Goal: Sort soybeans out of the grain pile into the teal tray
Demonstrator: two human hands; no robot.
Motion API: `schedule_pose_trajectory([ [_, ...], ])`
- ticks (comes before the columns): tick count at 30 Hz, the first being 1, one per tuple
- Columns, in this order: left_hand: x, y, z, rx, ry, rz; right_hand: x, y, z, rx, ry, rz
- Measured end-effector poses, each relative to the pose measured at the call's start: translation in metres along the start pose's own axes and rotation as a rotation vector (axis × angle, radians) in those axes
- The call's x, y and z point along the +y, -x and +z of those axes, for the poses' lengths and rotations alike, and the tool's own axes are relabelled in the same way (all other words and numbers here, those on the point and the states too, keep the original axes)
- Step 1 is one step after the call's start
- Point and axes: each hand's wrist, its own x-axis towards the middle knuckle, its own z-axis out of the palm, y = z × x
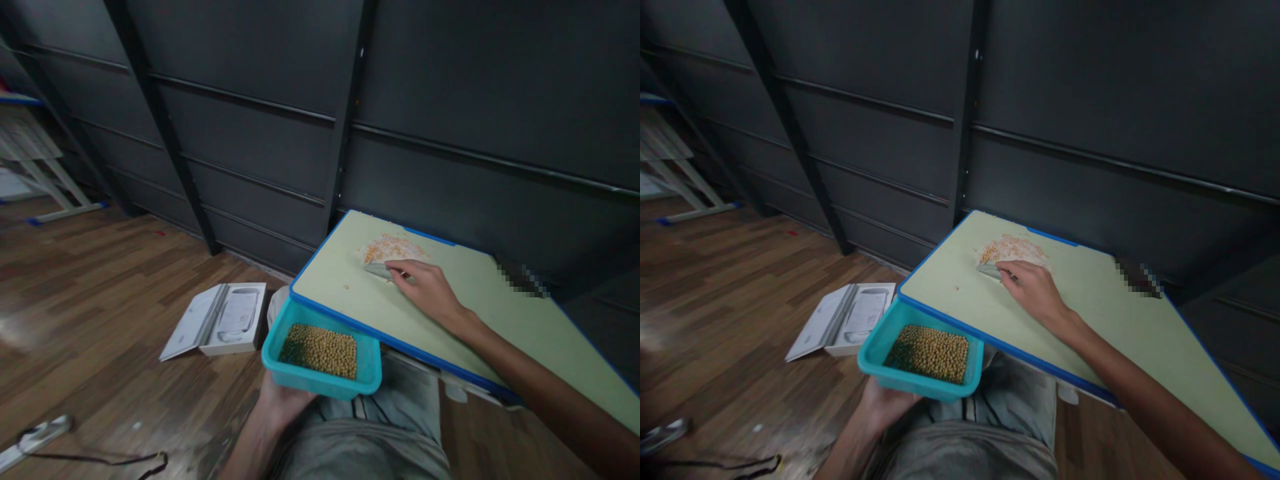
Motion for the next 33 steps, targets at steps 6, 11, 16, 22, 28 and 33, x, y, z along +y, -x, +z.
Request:
schedule_pose_trajectory([
  [6,-0.006,-0.001,0.004,0.026,-0.04,0.023,-0.038,-0.006,0.012,-0.059,0.018,-0.123],
  [11,-0.013,0.001,0.014,0.032,-0.096,0.039,-0.073,-0.009,0.02,-0.11,-0.076,-0.24],
  [16,-0.015,0.003,0.019,0.048,-0.103,0.04,-0.071,-0.015,0.003,-0.025,-0.117,-0.208],
  [22,-0.012,-0.001,0.013,0.035,-0.058,0.018,-0.022,-0.021,-0.017,0.07,-0.003,-0.027],
  [28,-0.006,-0.003,0.003,0.038,-0.028,0.003,0.012,-0.005,-0.007,-0.012,0.083,0.028],
  [33,0.005,-0.002,-0.003,0.037,-0.051,0.045,-0.006,0.002,0.001,-0.013,0.052,-0.024],
])
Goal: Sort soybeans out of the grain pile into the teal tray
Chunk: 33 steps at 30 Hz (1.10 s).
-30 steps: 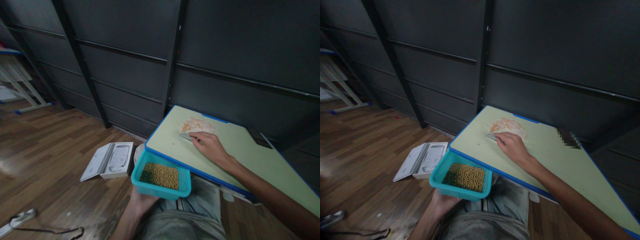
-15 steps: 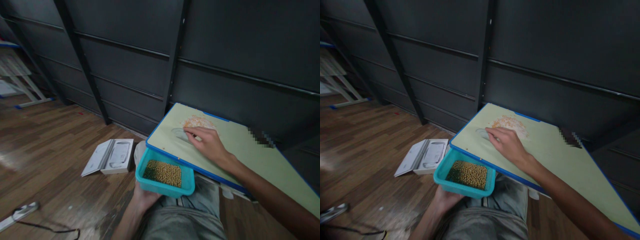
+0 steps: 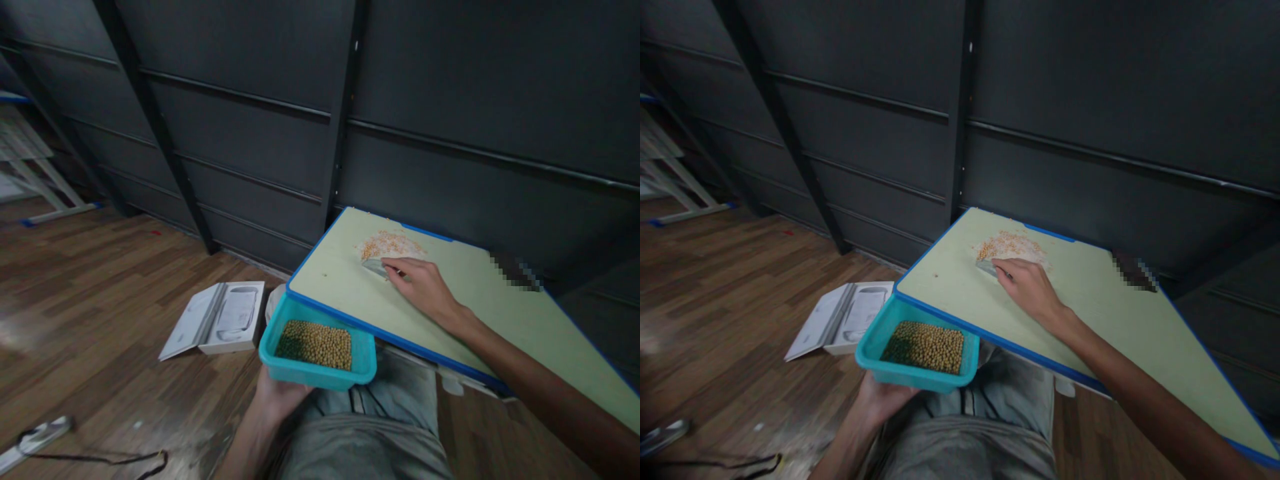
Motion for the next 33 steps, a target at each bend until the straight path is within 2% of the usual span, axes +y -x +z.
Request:
schedule_pose_trajectory([
  [2,0.005,-0.002,-0.005,-0.01,0.004,0.006,-0.014,-0.001,0.001,0.0,-0.037,-0.048],
  [4,0.009,-0.005,-0.01,-0.069,0.027,-0.009,-0.026,-0.007,0.003,0.017,-0.063,-0.09],
  [7,0.011,-0.008,-0.015,-0.185,0.05,-0.037,-0.032,-0.024,0.01,0.074,-0.079,-0.132],
  [9,0.011,-0.007,-0.014,-0.213,0.034,-0.024,-0.034,-0.037,0.018,0.073,-0.096,-0.147],
  [12,0.008,-0.003,-0.005,-0.171,-0.006,0.018,-0.04,-0.049,0.028,-0.008,-0.125,-0.163],
  [14,0.005,0.001,0.002,-0.121,-0.024,0.033,-0.049,-0.047,0.031,-0.055,-0.138,-0.2],
  [18,0.001,0.004,0.015,-0.045,-0.022,0.025,-0.072,-0.027,0.022,-0.06,-0.193,-0.294],
  [21,0.001,0.004,0.017,-0.036,-0.02,0.008,-0.079,-0.018,0.012,-0.029,-0.225,-0.334],
  [25,0.002,0.003,0.01,-0.061,-0.008,0.007,-0.062,-0.026,0.007,0.032,-0.19,-0.264],
  [30,0.003,0.002,0.003,-0.088,0.002,0.01,-0.021,-0.047,0.011,0.143,-0.189,-0.007],
  [33,0.003,0.003,0.003,-0.068,-0.016,0.013,-0.012,-0.05,0.011,0.149,-0.258,0.078],
])
